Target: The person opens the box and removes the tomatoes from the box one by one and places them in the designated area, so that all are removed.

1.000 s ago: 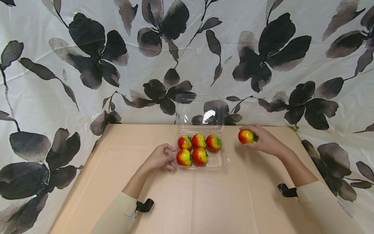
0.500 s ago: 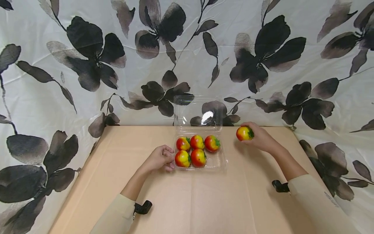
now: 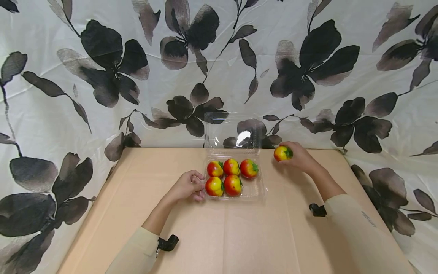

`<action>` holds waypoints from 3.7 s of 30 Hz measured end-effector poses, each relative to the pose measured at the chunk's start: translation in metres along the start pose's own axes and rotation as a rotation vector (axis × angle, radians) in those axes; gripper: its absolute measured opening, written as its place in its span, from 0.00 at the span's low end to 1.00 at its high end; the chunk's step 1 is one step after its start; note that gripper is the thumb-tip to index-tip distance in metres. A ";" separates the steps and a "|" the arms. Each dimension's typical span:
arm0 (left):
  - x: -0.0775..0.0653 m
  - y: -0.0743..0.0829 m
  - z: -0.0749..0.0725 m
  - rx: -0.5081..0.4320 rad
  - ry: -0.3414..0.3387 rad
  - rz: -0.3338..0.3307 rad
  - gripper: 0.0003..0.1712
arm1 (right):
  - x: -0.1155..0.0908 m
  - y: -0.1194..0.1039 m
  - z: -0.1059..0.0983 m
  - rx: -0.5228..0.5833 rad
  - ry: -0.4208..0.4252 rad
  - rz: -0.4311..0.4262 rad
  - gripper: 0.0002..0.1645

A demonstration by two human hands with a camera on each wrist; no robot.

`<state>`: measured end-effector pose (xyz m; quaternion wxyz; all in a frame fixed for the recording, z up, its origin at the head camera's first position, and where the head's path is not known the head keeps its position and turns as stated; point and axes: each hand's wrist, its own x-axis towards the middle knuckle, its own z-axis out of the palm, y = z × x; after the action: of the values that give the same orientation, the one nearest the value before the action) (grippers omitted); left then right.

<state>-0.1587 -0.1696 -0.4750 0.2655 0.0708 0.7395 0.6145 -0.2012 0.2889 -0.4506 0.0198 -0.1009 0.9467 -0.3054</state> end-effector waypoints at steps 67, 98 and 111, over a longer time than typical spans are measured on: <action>-0.001 -0.001 -0.001 0.016 -0.015 0.011 0.17 | 0.039 0.019 0.047 0.154 0.050 0.257 0.52; 0.000 0.001 0.000 0.040 -0.005 0.003 0.16 | 0.038 0.021 0.047 0.200 0.032 0.258 0.55; 0.002 -0.002 -0.002 0.037 -0.011 -0.004 0.17 | 0.031 0.019 0.037 0.178 0.073 0.180 0.58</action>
<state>-0.1610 -0.1709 -0.4771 0.2695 0.0776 0.7495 0.5996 -0.2310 0.2768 -0.4906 0.0218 -0.0021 0.9212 -0.3885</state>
